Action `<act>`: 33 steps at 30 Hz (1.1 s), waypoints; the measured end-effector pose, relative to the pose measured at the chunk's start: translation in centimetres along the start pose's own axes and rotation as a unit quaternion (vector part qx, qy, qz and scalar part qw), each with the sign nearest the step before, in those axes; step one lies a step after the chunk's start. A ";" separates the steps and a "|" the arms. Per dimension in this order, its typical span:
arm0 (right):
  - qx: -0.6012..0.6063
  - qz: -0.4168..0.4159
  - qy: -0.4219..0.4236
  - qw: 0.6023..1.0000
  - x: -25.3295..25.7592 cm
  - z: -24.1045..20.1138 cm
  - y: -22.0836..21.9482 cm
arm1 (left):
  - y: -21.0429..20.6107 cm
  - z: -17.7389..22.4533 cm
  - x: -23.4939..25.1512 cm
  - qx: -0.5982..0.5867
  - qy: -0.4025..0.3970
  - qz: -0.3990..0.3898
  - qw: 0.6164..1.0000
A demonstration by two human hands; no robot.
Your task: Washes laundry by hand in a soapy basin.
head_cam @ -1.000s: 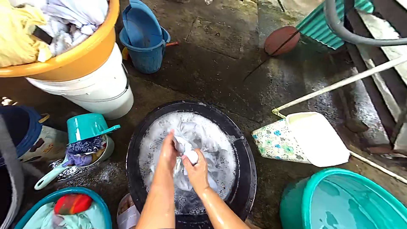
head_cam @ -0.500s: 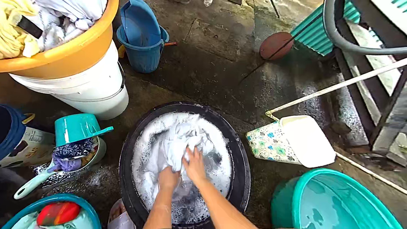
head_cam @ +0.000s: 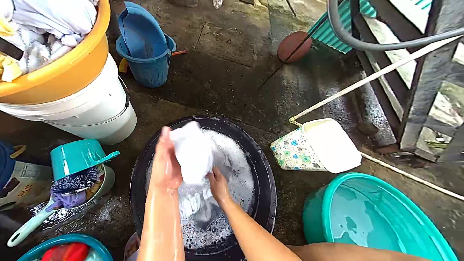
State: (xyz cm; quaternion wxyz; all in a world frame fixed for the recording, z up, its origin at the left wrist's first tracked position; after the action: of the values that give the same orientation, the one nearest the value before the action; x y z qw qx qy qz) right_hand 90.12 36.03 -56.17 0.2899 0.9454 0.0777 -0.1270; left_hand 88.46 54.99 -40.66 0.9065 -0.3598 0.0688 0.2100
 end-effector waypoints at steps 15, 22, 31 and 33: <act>-0.256 0.045 0.097 0.961 5.2 1.4 1.1 | 11.3 -21.2 -0.2 0.412 0.275 0.047 0.867; -0.294 -0.304 -0.015 0.906 4.5 4.4 0.6 | 7.9 -17.5 -0.3 0.595 0.316 -0.085 0.734; 0.128 -0.072 -0.083 0.986 -0.8 -0.7 2.9 | -5.1 6.0 -3.9 0.067 -0.035 -0.117 0.990; 0.332 0.043 -0.028 0.942 -4.3 -7.9 1.9 | -1.8 4.1 -2.4 0.080 -0.002 0.037 0.996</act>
State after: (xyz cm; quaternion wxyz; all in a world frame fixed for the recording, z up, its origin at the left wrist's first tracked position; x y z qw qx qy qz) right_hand 87.93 38.67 -47.57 -0.0330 0.9865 -0.0176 -0.1597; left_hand 86.98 55.81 -35.90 0.9240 -0.2832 0.0966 0.2379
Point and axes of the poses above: each hand's wrist, its own x-axis towards the middle knuckle, its own y-axis out of the back of the hand, z = x × y, the point moved 2 cm from there along x, towards the middle knuckle, and after that the axes turned 6 degrees about z, right-handed, at the moved point
